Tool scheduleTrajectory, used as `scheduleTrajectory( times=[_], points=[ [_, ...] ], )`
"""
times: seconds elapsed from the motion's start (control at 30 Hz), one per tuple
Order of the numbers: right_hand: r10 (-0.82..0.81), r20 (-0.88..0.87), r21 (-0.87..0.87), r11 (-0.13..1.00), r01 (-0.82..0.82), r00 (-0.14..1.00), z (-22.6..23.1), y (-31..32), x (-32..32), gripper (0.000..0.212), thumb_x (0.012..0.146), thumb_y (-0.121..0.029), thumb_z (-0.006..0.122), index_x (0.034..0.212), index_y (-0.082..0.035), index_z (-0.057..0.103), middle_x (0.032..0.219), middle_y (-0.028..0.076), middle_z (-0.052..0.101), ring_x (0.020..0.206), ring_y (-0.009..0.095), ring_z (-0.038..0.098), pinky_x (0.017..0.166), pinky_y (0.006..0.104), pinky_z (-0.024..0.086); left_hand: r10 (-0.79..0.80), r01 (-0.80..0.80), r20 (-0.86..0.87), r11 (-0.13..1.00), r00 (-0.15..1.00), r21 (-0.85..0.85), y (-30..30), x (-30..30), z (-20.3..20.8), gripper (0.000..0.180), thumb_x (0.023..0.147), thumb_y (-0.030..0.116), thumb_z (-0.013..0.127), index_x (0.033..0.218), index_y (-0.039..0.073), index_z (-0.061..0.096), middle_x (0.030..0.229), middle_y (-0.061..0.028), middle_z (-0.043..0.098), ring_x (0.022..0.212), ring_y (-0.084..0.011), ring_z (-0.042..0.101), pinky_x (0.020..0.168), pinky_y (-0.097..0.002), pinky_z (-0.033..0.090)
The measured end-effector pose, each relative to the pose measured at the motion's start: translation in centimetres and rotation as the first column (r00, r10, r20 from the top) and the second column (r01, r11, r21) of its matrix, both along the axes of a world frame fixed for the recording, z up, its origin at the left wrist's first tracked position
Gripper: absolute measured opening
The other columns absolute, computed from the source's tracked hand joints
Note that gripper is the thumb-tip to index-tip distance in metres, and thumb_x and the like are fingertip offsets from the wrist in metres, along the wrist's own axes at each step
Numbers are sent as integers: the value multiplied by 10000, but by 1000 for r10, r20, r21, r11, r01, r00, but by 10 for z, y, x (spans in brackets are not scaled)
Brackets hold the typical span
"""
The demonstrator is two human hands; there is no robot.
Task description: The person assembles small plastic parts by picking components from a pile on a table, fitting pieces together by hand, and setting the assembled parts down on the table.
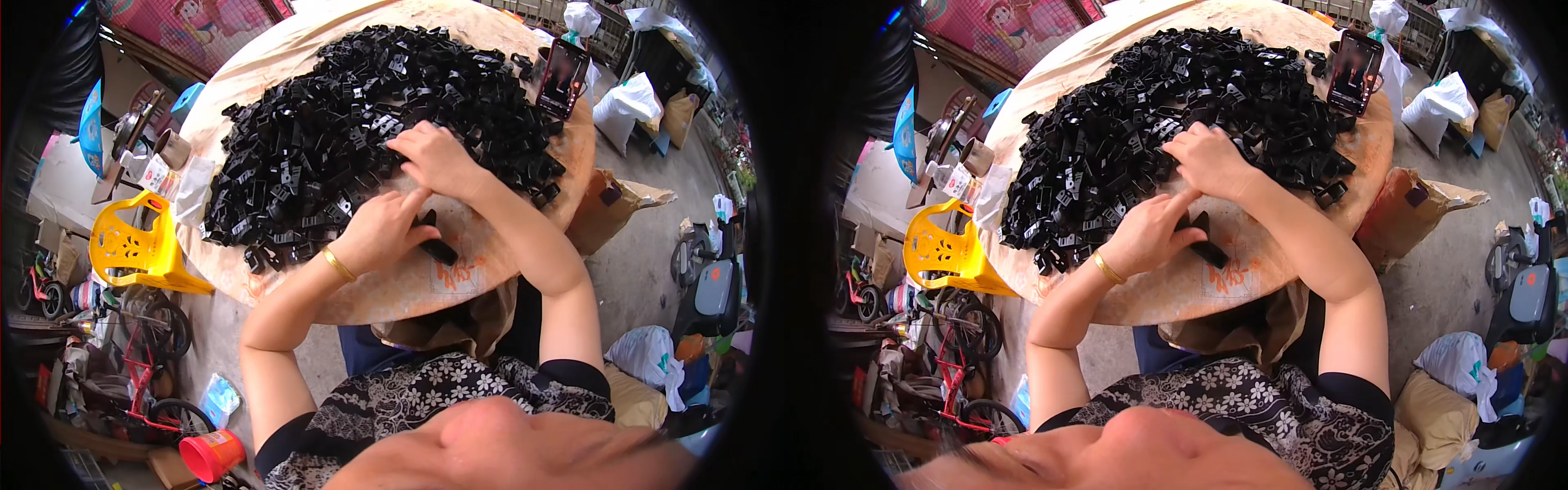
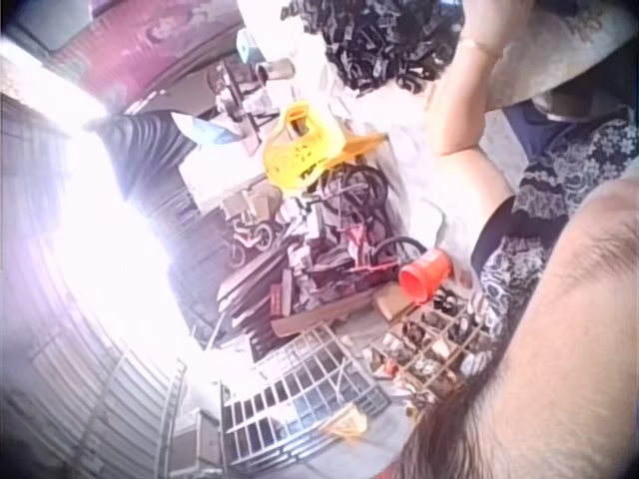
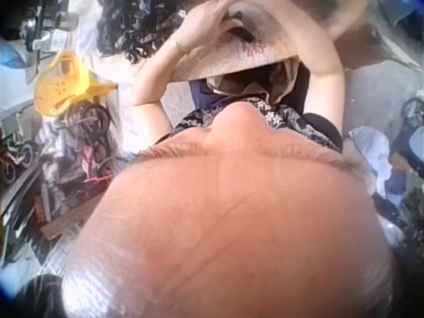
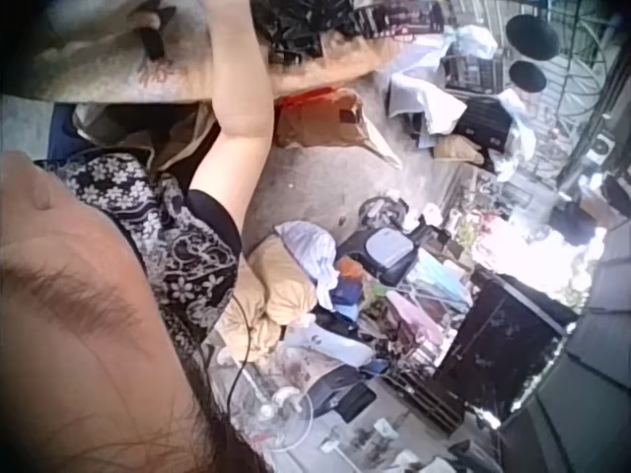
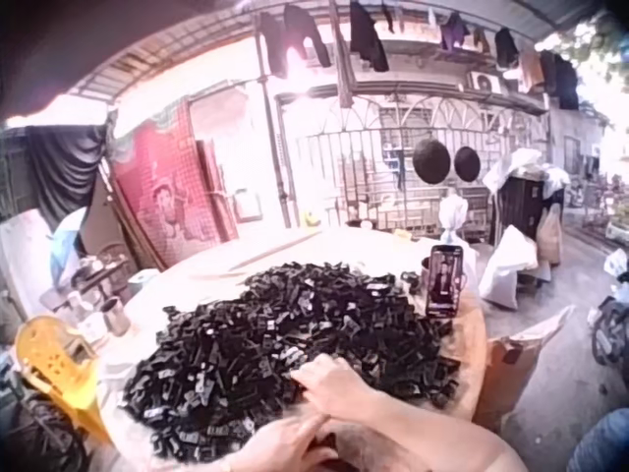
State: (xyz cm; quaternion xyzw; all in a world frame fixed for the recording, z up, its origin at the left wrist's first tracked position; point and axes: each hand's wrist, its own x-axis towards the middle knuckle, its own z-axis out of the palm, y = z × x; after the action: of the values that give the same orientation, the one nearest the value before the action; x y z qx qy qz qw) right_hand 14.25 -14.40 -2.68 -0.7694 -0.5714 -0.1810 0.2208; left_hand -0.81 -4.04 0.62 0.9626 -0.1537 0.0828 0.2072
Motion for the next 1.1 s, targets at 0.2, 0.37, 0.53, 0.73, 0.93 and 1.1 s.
scheduleTrajectory(
  times=[0.2, 0.37, 0.53, 0.73, 0.93, 1.1],
  points=[
    [-139, 4, -116, 983, 139, 990, 0, 4, -3, 300, 727, -162, 652, 1018, -113, 601, 905, 51, 618, 910, 240, 559, 801, 405, 458, 81, -56, 128, 980, 988, -188, 19, 15, 11, 250, 793, 122, 670, 1022, 32, 627, 888, -115, 628, 753, -219, 603, 684, -300, 498],
    [-30, -246, 395, 910, 128, 969, 19, -6, 14, 304, 761, -130, 647, 1059, -82, 608, 879, 83, 633, 777, 246, 589, 676, 325, 490, 380, -332, 118, 895, 918, -298, 73, 65, 27, 201, 823, 161, 648, 967, 21, 656, 800, -81, 668, 678, -118, 597, 642, -256, 490],
    [382, -834, 533, 744, 403, 398, 38, -14, 28, 229, 890, -126, 558, 1113, -77, 580, 757, -17, 531, 558, 63, 506, 477, 186, 430, 354, -341, 89, 931, 931, -130, 85, 92, 24, 212, 781, 213, 647, 907, 47, 681, 839, -147, 663, 777, -284, 643, 709, -351, 506],
    [550, -805, 582, 660, 475, 221, 41, -14, 24, 177, 888, -109, 538, 1051, -68, 594, 785, -22, 519, 603, 50, 508, 513, 159, 425, 327, -342, 124, 930, 937, 135, 66, 118, 14, 217, 766, 250, 647, 836, 49, 691, 786, -147, 658, 782, -310, 627, 749, -393, 494],
    [294, -648, -6, 920, -391, 703, 30, -22, 22, 168, 778, -167, 628, 858, -25, 671, 719, 89, 644, 635, 139, 570, 631, 284, 471, 417, -405, 56, 830, 907, 383, 54, 129, 0, 336, 742, 324, 669, 968, 75, 677, 1012, -168, 611, 976, -324, 582, 823, -395, 493],
    [84, -461, -149, 974, -170, 884, 27, -12, 2, 237, 773, -259, 651, 797, -24, 671, 702, 158, 630, 654, 273, 611, 626, 360, 479, 244, -194, -131, 931, 961, 310, 75, 132, -2, 377, 750, 220, 658, 1106, 102, 617, 1054, -191, 557, 1009, -345, 532, 880, -384, 451]
  ],
)
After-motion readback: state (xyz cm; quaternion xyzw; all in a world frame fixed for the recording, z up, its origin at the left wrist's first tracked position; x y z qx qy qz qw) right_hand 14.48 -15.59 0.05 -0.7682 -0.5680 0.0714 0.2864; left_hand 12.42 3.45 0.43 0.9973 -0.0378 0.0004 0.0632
